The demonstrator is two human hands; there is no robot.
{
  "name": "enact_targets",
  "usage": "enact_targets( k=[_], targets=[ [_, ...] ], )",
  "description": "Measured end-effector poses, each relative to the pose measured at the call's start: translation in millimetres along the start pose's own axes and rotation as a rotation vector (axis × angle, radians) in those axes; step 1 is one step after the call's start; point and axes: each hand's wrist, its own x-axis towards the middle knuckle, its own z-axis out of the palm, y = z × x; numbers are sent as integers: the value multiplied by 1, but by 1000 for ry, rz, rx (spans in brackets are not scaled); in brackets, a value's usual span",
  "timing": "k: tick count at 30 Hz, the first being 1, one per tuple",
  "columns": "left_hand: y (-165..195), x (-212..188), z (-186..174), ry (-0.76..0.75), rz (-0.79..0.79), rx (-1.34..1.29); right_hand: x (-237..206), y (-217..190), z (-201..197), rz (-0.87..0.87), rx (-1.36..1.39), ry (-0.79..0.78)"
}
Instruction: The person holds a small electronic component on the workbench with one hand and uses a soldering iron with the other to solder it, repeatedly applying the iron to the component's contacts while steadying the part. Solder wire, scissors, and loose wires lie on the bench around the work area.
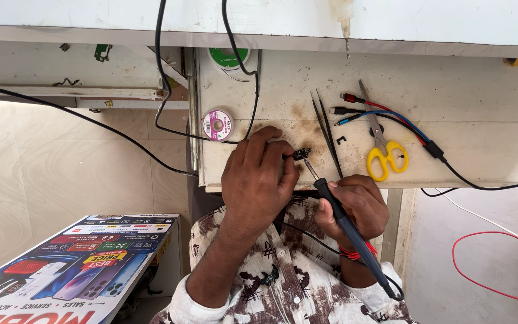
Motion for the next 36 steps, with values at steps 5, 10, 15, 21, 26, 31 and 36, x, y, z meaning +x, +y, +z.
enact_targets(
  k=[5, 10, 15, 21, 26, 31, 36],
  targets=[
    [1, 0, 0, -2, -4, 2, 0, -1, 0, 12, 4, 0],
    [0, 1, -1, -7, -7, 4, 1, -2, 0, 30, 10, -3],
    [1, 1, -2, -15, -8, -5, 4, -4, -1, 37, 11, -15],
    [1, 1, -3, -7, 4, -2, 7, -6, -3, 37, 14, -32],
    [1, 0, -2, -8, 1, 3, 6, -7, -3, 45, 16, -35],
    [0, 0, -1, -1, 7, 5, 6, -6, -2, 30, 8, -34],
    [1, 0, -1, 2, 8, 5, 6, -5, -2, 33, 13, -33]
  ],
)
